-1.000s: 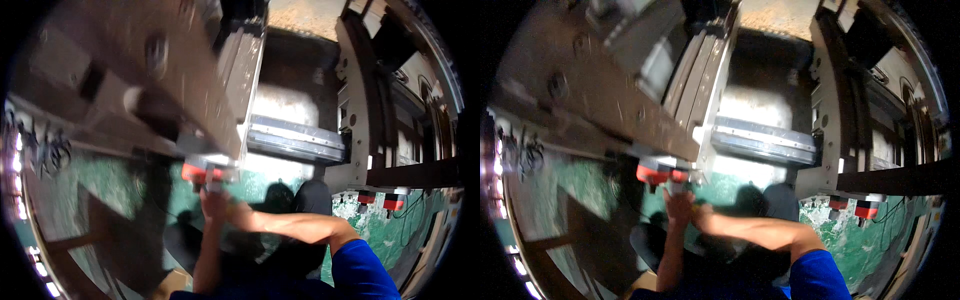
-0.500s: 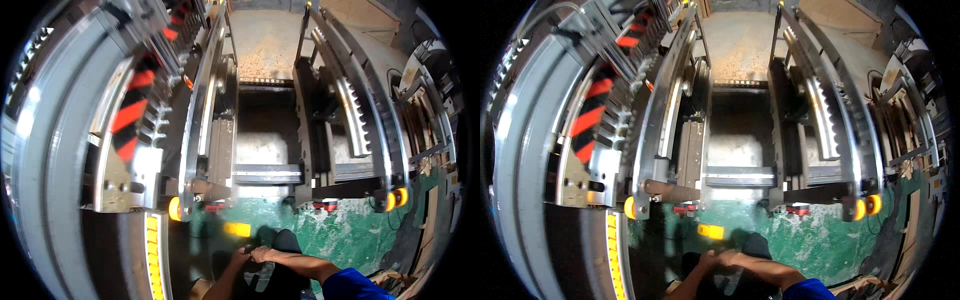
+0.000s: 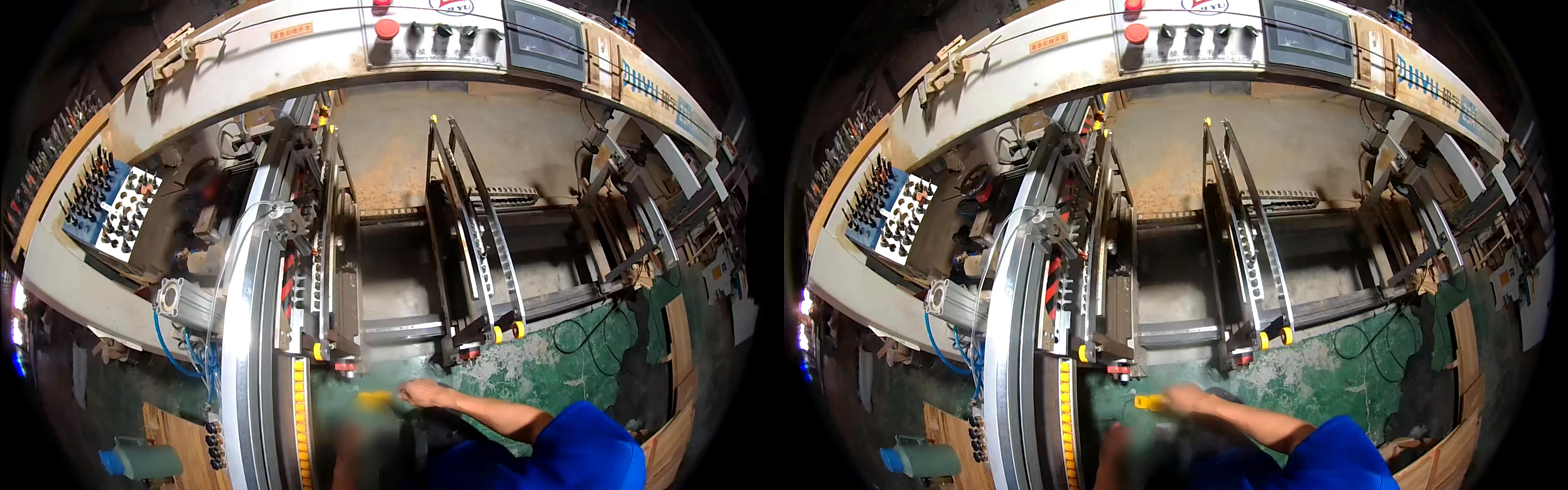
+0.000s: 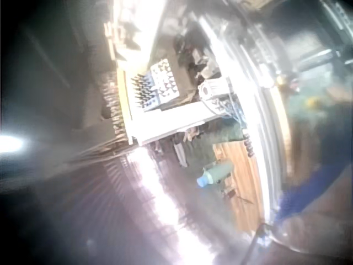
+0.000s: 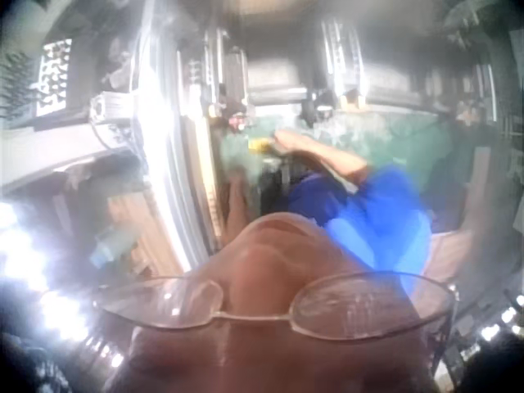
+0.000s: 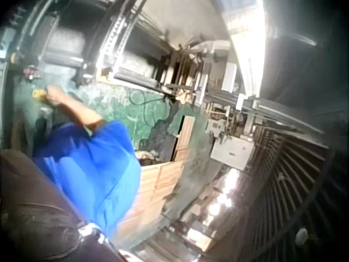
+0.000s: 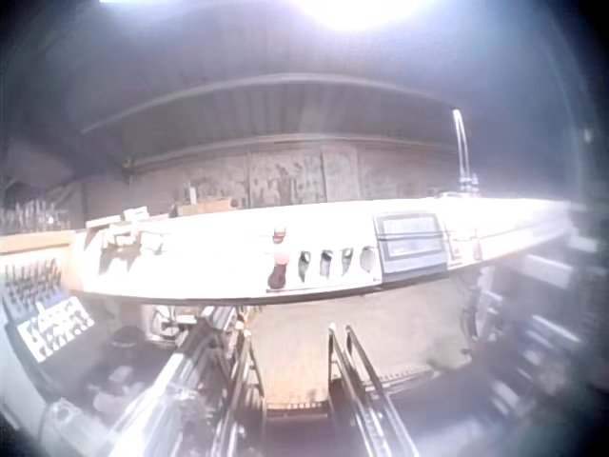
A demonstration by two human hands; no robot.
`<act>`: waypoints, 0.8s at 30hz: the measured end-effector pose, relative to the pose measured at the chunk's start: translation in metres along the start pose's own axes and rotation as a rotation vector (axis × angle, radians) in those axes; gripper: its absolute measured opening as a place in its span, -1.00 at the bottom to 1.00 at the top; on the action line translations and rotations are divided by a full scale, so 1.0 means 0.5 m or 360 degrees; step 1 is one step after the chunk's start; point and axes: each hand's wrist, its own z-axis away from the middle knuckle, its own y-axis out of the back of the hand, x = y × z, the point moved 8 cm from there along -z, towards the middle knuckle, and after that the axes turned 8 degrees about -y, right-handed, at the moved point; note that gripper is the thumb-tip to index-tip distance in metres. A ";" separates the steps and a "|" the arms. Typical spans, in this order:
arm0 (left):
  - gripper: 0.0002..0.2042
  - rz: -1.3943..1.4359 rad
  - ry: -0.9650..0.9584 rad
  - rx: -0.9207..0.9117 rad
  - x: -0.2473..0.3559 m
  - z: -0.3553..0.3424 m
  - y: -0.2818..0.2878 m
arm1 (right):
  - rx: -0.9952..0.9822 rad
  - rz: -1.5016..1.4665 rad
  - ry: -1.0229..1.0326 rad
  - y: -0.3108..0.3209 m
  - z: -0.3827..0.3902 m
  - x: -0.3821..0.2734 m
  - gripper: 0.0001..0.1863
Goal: The person repeatedly picks up rectangular wooden boards and feeds them into a woodworking machine. They also adjust the machine's internal components using a wrench.
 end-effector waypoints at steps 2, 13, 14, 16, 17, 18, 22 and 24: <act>-0.67 -0.0053 0.0192 0.0039 -0.053 0.050 -0.029 | -0.0156 0.0014 0.0203 -0.049 0.012 0.003 -0.69; -0.55 -0.0099 0.0579 0.0302 0.326 0.439 -0.584 | -0.0977 0.0861 0.1044 -0.083 0.171 0.014 -0.75; -0.53 0.0267 0.0757 0.0673 0.399 0.456 -0.623 | -0.1098 0.1051 0.0996 -0.078 0.194 0.023 -0.75; -0.59 0.1008 0.1436 0.0083 0.507 0.508 -0.795 | -0.1220 0.1302 0.1024 -0.090 0.215 0.020 -0.68; -0.65 0.0657 0.1030 0.0998 0.637 0.532 -0.751 | -0.1294 0.1402 0.1041 -0.074 0.259 -0.015 -0.68; -0.66 0.1271 0.1325 0.0980 0.656 0.541 -0.777 | -0.1202 0.1392 0.0899 -0.098 0.254 -0.008 -0.65; -0.74 0.2110 0.2078 0.1720 0.885 0.646 -0.732 | -0.1002 0.1580 0.1308 -0.161 0.329 0.084 -0.64; -0.79 0.2075 0.2131 0.1974 0.960 0.655 -0.806 | -0.1081 0.1583 0.1388 -0.241 0.378 0.097 -0.68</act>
